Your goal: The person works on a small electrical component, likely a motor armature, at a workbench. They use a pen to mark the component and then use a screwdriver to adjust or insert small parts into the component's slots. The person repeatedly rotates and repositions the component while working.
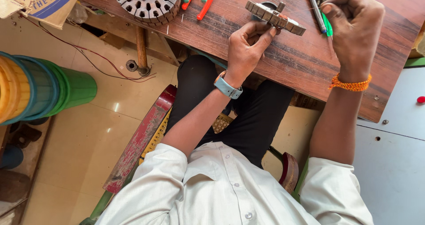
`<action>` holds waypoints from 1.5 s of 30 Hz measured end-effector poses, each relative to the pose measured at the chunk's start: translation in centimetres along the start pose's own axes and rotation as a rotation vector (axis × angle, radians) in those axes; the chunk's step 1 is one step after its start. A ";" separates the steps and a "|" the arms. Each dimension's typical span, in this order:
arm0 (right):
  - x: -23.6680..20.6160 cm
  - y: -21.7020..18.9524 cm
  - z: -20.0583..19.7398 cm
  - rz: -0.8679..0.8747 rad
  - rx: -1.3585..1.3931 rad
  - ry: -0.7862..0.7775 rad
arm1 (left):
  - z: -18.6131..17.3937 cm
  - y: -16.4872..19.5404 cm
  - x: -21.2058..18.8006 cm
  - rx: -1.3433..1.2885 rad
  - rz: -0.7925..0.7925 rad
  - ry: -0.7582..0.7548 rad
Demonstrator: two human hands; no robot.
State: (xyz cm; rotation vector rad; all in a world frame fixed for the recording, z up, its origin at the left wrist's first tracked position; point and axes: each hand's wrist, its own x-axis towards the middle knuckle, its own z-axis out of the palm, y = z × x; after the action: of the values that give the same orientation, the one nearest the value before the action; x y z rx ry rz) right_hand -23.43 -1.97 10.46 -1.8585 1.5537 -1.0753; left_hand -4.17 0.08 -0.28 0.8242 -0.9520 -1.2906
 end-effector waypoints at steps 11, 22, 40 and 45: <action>0.0 1.2 -0.2 0.013 0.023 0.000 | -0.3 4.2 1.0 0.974 1.059 0.031; -3.2 -3.7 -2.4 0.115 0.088 -0.063 | -3.1 6.1 6.5 0.914 0.846 -0.631; -7.8 -1.8 4.9 -0.049 0.019 0.092 | -4.0 5.4 9.4 0.656 0.672 -0.876; -7.9 -2.0 4.3 -0.075 0.042 0.100 | -3.9 5.5 9.2 0.619 0.660 -0.888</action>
State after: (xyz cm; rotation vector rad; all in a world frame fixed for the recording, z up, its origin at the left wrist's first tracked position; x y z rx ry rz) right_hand -19.11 5.63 7.51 -1.8741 1.5149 -1.2425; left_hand 1.91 -8.55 4.20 0.2730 -2.1885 -0.7347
